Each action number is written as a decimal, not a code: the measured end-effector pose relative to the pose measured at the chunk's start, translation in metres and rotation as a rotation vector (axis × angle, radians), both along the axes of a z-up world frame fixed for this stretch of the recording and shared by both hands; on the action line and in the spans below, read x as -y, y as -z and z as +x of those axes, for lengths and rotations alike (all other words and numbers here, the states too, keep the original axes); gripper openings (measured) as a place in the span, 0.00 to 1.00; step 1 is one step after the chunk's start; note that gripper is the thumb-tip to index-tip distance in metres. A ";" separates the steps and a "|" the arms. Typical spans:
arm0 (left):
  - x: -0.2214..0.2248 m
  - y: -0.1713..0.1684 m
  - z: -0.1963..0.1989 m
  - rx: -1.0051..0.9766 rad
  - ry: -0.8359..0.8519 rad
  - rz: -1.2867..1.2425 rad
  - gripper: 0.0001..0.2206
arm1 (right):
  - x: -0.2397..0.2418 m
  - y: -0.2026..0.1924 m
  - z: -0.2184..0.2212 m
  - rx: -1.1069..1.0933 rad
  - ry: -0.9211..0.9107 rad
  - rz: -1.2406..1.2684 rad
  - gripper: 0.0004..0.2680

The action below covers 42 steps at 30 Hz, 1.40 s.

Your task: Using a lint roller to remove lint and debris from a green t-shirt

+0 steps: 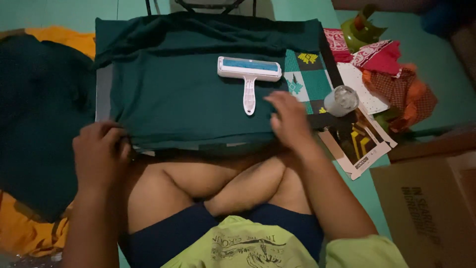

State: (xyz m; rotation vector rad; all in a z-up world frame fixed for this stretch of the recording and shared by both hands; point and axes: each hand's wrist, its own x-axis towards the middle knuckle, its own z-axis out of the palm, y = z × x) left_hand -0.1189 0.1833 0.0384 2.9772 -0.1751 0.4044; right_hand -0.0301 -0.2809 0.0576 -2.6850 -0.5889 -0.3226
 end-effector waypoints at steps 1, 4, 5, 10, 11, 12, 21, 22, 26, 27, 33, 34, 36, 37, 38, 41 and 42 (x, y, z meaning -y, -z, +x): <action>0.001 -0.002 0.002 0.004 0.001 0.001 0.13 | -0.009 0.005 0.009 0.004 0.001 0.001 0.22; 0.005 -0.016 0.002 -0.223 -0.085 -0.153 0.17 | -0.030 0.024 0.038 -0.174 -0.001 -0.248 0.35; 0.008 -0.024 -0.002 -0.191 -0.093 -0.055 0.12 | -0.031 0.032 0.047 -0.138 -0.048 -0.232 0.30; -0.024 0.012 -0.014 -0.101 -0.030 -0.023 0.18 | -0.033 0.033 0.061 -0.136 -0.096 -0.187 0.23; -0.025 0.010 -0.013 -0.064 0.003 -0.031 0.15 | -0.030 0.035 0.064 -0.106 -0.123 -0.202 0.23; -0.023 0.009 -0.012 -0.028 0.039 -0.040 0.12 | -0.025 0.035 0.066 -0.079 -0.147 -0.221 0.24; -0.014 -0.016 -0.006 -0.248 -0.401 -0.090 0.05 | -0.017 0.054 0.066 0.009 -0.084 0.079 0.17; -0.017 -0.001 -0.009 -0.252 -0.408 -0.086 0.05 | -0.018 0.056 0.068 0.003 -0.090 0.083 0.17; -0.015 0.030 -0.020 0.151 -0.368 -0.407 0.11 | -0.015 0.063 0.069 0.073 -0.090 0.093 0.20; -0.013 0.029 -0.020 0.071 -0.391 -0.357 0.12 | -0.014 0.062 0.070 0.082 -0.089 0.125 0.21; -0.017 0.005 -0.035 0.013 -0.161 -0.117 0.14 | -0.008 0.057 0.067 0.191 -0.187 0.343 0.19; -0.011 0.005 -0.024 0.020 -0.160 -0.114 0.14 | -0.009 0.043 0.069 0.198 -0.187 0.346 0.19; 0.000 0.004 -0.004 0.215 0.012 -0.259 0.08 | -0.009 0.017 0.072 0.307 -0.152 0.457 0.08; 0.024 -0.014 0.012 0.216 0.011 -0.257 0.08 | -0.011 0.006 0.073 0.308 -0.153 0.459 0.08; 0.049 -0.033 0.029 0.160 0.081 -0.383 0.09 | -0.012 -0.006 0.077 0.339 -0.069 0.628 0.07; 0.102 -0.044 0.097 0.050 0.221 -0.477 0.13 | -0.023 -0.008 0.100 0.314 0.093 1.074 0.04; 0.118 -0.040 0.122 -0.005 0.289 -0.442 0.14 | -0.027 -0.002 0.109 0.251 0.174 1.353 0.03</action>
